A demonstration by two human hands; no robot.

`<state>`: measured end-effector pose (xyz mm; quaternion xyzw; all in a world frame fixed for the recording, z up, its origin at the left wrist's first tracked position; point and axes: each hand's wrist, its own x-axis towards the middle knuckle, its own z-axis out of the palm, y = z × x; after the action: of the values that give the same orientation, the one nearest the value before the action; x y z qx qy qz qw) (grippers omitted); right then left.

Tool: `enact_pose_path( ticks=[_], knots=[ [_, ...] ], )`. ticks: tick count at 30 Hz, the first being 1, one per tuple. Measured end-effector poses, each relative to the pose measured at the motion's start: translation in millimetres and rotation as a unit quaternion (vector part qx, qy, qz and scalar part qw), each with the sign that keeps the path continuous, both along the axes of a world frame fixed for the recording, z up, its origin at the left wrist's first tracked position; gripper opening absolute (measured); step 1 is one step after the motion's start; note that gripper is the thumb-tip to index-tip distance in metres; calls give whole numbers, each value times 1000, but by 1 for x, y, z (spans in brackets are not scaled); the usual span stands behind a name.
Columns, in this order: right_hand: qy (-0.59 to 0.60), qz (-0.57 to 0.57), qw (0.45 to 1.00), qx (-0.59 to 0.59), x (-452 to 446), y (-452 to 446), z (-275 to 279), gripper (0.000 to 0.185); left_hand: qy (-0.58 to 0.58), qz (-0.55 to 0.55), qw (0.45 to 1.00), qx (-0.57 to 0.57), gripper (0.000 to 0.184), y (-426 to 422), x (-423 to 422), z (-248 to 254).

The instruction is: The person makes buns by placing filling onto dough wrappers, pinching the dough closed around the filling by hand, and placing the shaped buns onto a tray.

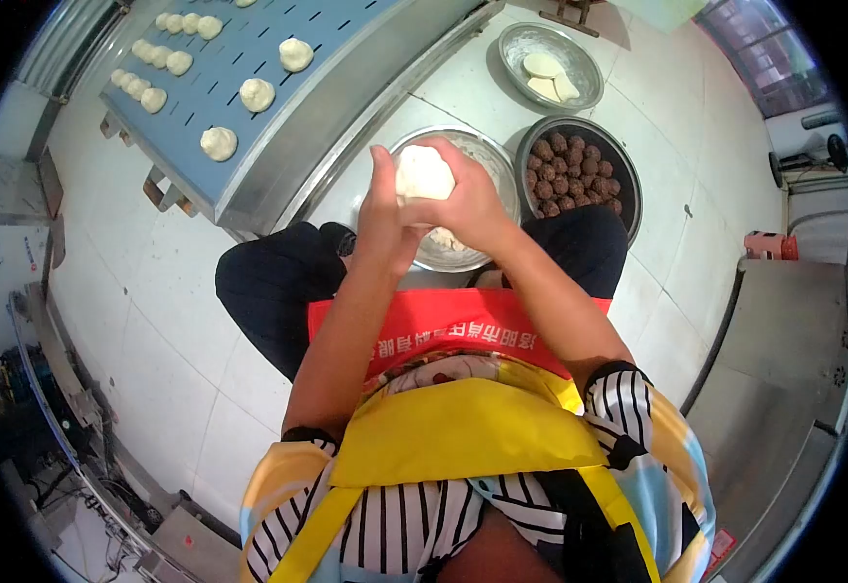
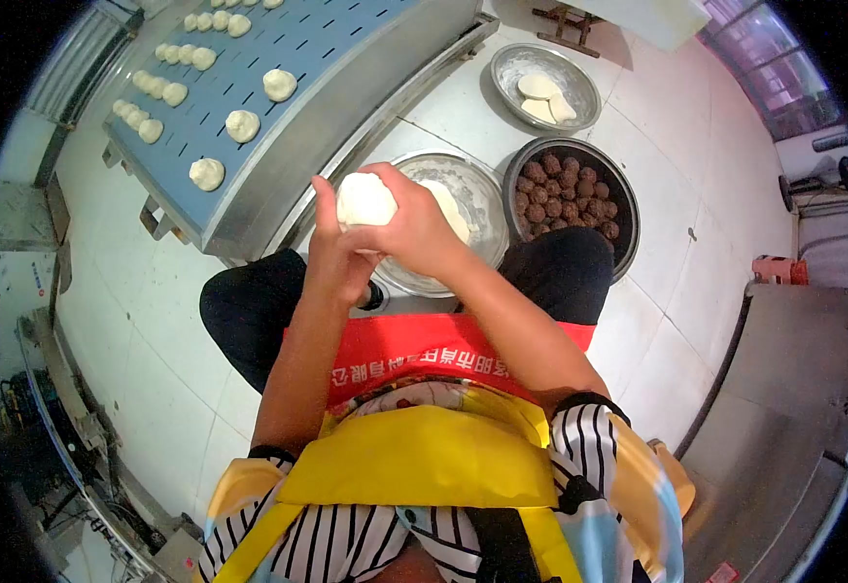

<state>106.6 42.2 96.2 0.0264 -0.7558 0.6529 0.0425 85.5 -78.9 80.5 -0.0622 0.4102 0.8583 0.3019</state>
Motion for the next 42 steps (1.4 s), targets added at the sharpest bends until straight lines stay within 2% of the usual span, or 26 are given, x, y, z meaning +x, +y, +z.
enact_pose_path(
  ticks=[1, 3, 4, 6, 7, 9, 10, 12, 15, 16, 19, 22, 24, 26, 27, 28, 30, 31, 34, 37, 40, 42],
  knots=[
    [-14, 34, 998, -48, 0, 2, 3, 55, 10, -37, 999, 9, 61, -6, -4, -3],
    [-25, 13, 999, -31, -1, 1, -4, 54, 30, -110, 993, 25, 62, -14, -5, -2],
    [-29, 3, 999, -23, -3, 0, -8, 54, -10, -51, 998, 16, 61, -8, -3, 2],
    [29, -46, 995, 88, -7, -6, -16, 48, -86, 69, 994, -1, 59, 7, 5, 14],
    [56, -73, 986, 141, -8, -8, -17, 46, -51, 33, 998, 3, 59, 3, 4, 9],
    [-12, 27, 999, -28, -3, -2, -2, 47, 16, -39, 999, 13, 59, -10, 0, -4],
    [-46, 80, 990, -110, -3, 0, 5, 47, 8, -43, 999, 0, 60, -10, -1, -5],
    [-29, 38, 999, -8, -2, -2, -3, 49, -13, -56, 998, -28, 61, -12, 1, 0],
    [37, -8, 993, 115, -6, -7, -12, 51, -39, 1, 999, -16, 73, -5, 4, 1],
    [62, -25, 987, 149, -5, -9, -12, 51, -46, -2, 999, -18, 71, -6, 4, 1],
    [-19, 70, 997, 6, 1, -6, 8, 49, -62, -3, 998, -18, 65, -8, 3, -3],
    [5, -11, 994, 105, -6, -10, -10, 57, -66, -1, 998, -14, 60, -8, 2, 0],
    [21, 8, 996, 83, -4, -10, -2, 51, -58, 0, 998, -11, 59, -9, 5, 6],
    [-11, 36, 998, 46, -2, -9, 3, 49, -8, -155, 974, 164, 59, -28, -10, -22],
    [-50, 51, 997, 19, -3, -7, 4, 49, 18, -231, 941, 248, 59, -32, -15, -18],
    [-89, 64, 994, -9, -2, -6, 4, 49, -13, -163, 973, 160, 59, -26, -11, -16],
    [-3, 5, 992, 128, -4, -11, -7, 50, -70, -19, 997, -22, 60, -11, 2, -3],
    [41, -24, 980, 195, -6, -13, -11, 50, -57, -24, 998, -17, 62, -12, 1, -1],
    [-2, 96, 995, 12, 2, -8, 7, 52, -41, -35, 999, 4, 67, -16, 3, -3],
    [-21, 32, 996, 76, -1, -10, -7, 59, -47, -30, 998, 41, 67, -13, 0, -19],
    [60, 21, 985, 162, -4, -11, -15, 57, -53, -8, 996, 75, 68, -15, -2, -27],
    [52, 72, 993, 79, -2, -9, -7, 57, -69, -37, 995, 61, 70, -20, -6, -25]
  ],
)
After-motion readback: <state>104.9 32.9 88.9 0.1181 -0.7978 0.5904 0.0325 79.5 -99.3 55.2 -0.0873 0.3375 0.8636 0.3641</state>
